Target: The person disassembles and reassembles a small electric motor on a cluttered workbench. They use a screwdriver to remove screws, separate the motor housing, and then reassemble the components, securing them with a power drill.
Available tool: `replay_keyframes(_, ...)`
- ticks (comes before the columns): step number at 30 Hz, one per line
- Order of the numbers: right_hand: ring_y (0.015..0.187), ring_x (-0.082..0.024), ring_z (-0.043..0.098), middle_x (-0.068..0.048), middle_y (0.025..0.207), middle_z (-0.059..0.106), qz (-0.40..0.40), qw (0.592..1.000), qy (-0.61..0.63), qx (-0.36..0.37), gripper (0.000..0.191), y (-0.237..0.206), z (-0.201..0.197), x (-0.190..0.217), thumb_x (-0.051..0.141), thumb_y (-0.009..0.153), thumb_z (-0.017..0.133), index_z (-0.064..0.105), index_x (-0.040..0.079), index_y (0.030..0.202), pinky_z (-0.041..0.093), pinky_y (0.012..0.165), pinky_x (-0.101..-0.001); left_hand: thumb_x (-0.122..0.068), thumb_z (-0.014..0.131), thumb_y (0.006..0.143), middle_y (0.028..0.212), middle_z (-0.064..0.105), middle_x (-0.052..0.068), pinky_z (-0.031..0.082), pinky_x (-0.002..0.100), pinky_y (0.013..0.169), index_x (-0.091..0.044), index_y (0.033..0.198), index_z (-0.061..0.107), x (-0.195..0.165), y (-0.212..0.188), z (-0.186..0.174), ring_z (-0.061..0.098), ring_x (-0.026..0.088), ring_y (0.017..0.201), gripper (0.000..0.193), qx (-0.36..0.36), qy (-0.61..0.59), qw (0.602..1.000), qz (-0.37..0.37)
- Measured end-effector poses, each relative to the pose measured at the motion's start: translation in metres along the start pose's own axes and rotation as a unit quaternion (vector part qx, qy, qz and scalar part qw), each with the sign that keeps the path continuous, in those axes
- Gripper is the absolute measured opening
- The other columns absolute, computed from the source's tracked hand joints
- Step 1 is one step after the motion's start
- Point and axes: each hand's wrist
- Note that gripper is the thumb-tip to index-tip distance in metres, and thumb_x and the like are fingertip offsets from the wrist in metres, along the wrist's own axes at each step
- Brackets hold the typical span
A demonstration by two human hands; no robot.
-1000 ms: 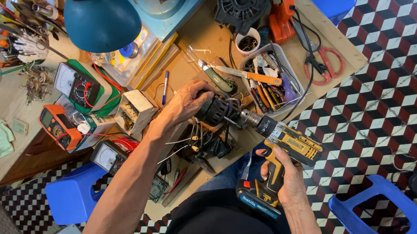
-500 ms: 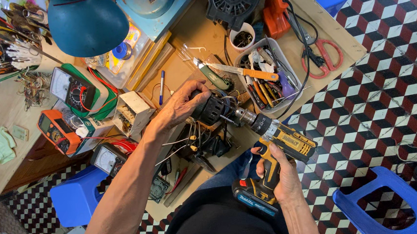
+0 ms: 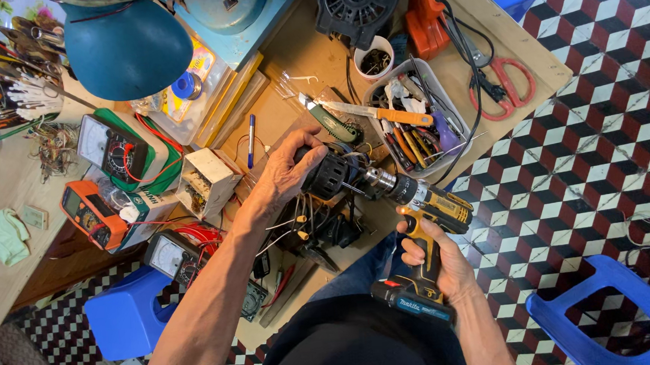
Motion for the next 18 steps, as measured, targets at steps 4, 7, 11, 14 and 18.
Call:
replay_keyframes(4, 0.061, -0.01, 0.05, -0.011, 0.099, 0.066, 0.01, 1.0, 0.005, 0.008, 0.051, 0.0006, 0.0018, 0.0016, 0.022, 0.098, 0.067, 0.052, -0.004, 0.139, 0.045, 0.054, -0.0243, -0.039, 0.065, 0.099, 0.149, 0.057, 0.014, 0.051, 0.04, 0.102, -0.01, 0.103, 0.065, 0.0014, -0.0004, 0.0019, 0.059, 0.026, 0.127, 0.029, -0.009, -0.025, 1.0, -0.011)
replay_keyframes(7, 0.061, -0.009, 0.05, -0.011, 0.098, 0.065, 0.02, 1.0, 0.007, 0.018, 0.049, 0.0036, 0.0033, 0.0021, 0.023, 0.099, 0.066, 0.053, -0.003, 0.138, 0.044, 0.054, -0.0239, -0.038, 0.066, 0.099, 0.147, 0.056, 0.014, 0.051, 0.039, 0.1, -0.009, 0.102, 0.063, 0.0008, 0.0018, 0.0003, 0.058, 0.024, 0.127, 0.029, 0.004, -0.017, 1.0, -0.004)
replay_keyframes(11, 0.06, -0.009, 0.05, -0.011, 0.098, 0.065, 0.023, 1.0, -0.004, 0.016, 0.048, 0.0044, 0.005, 0.0053, 0.024, 0.098, 0.066, 0.054, -0.003, 0.137, 0.045, 0.053, -0.0239, -0.039, 0.065, 0.099, 0.145, 0.059, 0.014, 0.052, 0.038, 0.097, -0.009, 0.102, 0.064, 0.0009, 0.0037, -0.0012, 0.06, 0.024, 0.121, 0.029, 0.006, -0.007, 1.0, -0.009)
replay_keyframes(14, 0.059, -0.009, 0.049, -0.01, 0.097, 0.064, 0.024, 1.0, -0.017, 0.002, 0.048, 0.004, 0.005, 0.008, 0.024, 0.097, 0.066, 0.055, -0.002, 0.136, 0.044, 0.052, -0.0237, -0.038, 0.065, 0.1, 0.146, 0.059, 0.014, 0.05, 0.039, 0.1, -0.01, 0.103, 0.064, 0.0013, 0.004, -0.001, 0.059, 0.025, 0.124, 0.029, 0.002, -0.003, 1.0, 0.011)
replay_keyframes(18, 0.059, -0.009, 0.05, -0.011, 0.096, 0.065, 0.027, 1.0, 0.002, -0.003, 0.046, 0.0025, 0.0054, 0.0062, 0.024, 0.097, 0.068, 0.056, -0.001, 0.134, 0.045, 0.052, -0.0237, -0.037, 0.064, 0.101, 0.144, 0.059, 0.016, 0.049, 0.04, 0.102, -0.009, 0.103, 0.063, 0.0022, 0.0021, 0.0015, 0.059, 0.026, 0.126, 0.028, -0.013, 0.01, 0.999, 0.036)
Point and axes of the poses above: each hand's wrist, its own y-axis towards the middle knuckle, its own z-axis out of the palm, x = y × z
